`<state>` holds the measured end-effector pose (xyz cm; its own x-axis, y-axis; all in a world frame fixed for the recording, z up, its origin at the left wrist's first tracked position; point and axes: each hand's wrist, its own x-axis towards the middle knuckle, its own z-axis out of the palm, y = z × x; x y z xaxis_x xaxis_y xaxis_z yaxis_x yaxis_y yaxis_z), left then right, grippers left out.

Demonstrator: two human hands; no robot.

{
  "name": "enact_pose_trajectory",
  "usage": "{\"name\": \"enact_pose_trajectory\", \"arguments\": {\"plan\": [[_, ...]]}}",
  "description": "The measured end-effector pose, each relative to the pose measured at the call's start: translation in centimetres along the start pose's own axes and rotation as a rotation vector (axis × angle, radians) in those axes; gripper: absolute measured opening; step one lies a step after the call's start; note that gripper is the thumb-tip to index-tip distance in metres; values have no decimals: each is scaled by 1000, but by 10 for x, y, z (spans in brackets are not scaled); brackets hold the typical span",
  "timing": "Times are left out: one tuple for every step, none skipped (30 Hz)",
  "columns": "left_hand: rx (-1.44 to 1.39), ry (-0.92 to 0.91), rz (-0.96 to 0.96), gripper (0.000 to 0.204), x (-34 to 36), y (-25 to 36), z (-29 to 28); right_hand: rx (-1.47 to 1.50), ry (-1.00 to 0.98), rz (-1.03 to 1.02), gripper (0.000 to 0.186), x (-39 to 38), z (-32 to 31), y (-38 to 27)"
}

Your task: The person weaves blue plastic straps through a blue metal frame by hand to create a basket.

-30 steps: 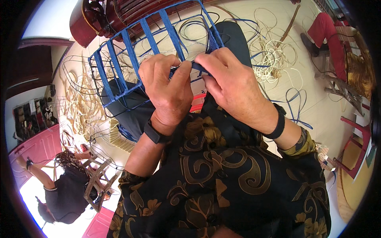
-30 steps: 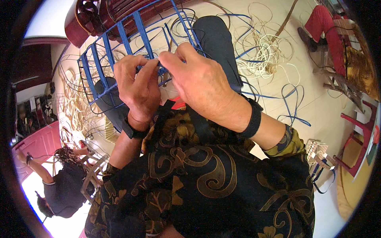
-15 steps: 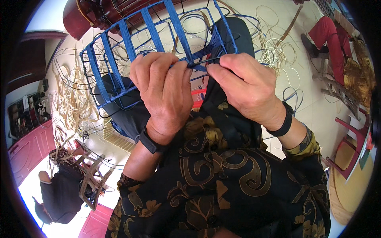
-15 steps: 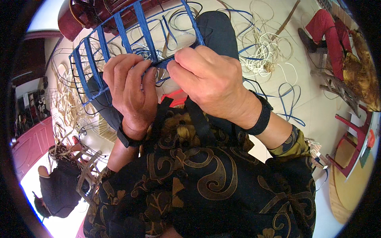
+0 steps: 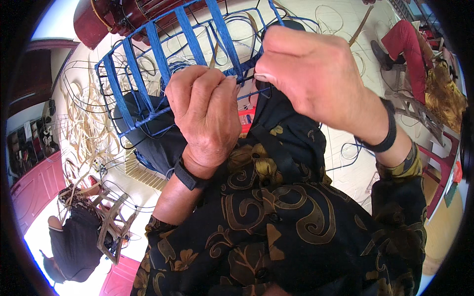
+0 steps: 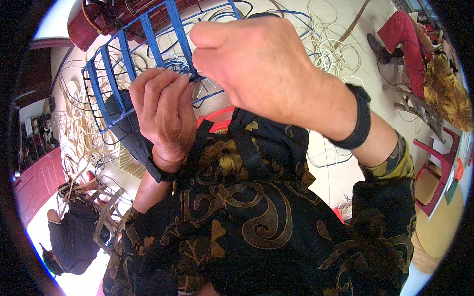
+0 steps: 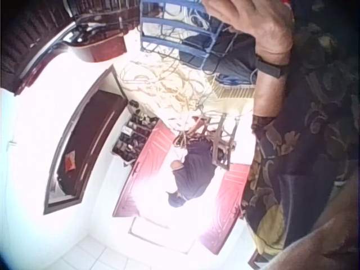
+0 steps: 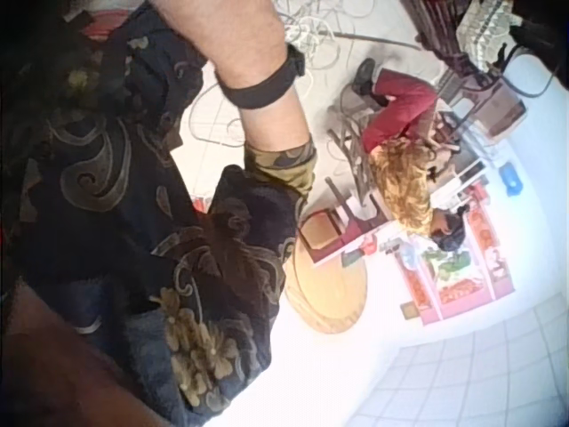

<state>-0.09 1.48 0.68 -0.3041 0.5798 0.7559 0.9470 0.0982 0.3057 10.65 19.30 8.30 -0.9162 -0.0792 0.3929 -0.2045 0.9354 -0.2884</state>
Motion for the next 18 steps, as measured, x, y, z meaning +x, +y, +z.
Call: {"name": "enact_pose_trajectory", "arguments": {"plan": [[-2,-2,-3,31,0,0,0,33,-34,4,11,5,-3,3],[-5,-4,-5,31,1,0,1,67,-67,9,10,10,-5,7],[6,-3,-16,31,0,1,-1,108,-104,-1,10,17,-5,11],[0,-4,-17,31,0,1,-1,91,-157,-42,9,21,-8,18],[-6,-5,-19,31,0,1,-1,187,-225,-5,9,28,-8,26],[-9,-13,-21,31,2,1,0,290,-289,32,11,35,-6,37],[-11,-15,-23,31,2,1,-1,387,-354,70,14,41,-4,44],[-13,-18,-25,31,2,1,-1,534,-371,111,15,44,-1,48],[-15,-22,-25,30,2,1,-1,507,-412,111,16,47,-1,51],[-8,-27,-20,30,2,1,-2,480,-453,110,17,50,-1,53],[0,-33,-14,30,3,1,-3,452,-494,109,18,53,0,55],[7,-38,-8,30,3,1,-3,493,-490,116,19,55,3,57],[10,-40,-11,30,4,2,-3,469,-560,145,19,58,-1,56],[13,-42,-13,29,5,3,-3,445,-629,175,19,63,-11,53],[19,-45,-17,29,6,3,-3,424,-698,202,19,66,-15,52],[25,-50,-17,29,6,3,-3,374,-663,183,19,65,-10,52],[30,-55,-17,29,7,3,-4,325,-627,165,19,62,-2,53],[36,-61,-16,29,8,4,-4,276,-590,148,19,59,5,54]]}}
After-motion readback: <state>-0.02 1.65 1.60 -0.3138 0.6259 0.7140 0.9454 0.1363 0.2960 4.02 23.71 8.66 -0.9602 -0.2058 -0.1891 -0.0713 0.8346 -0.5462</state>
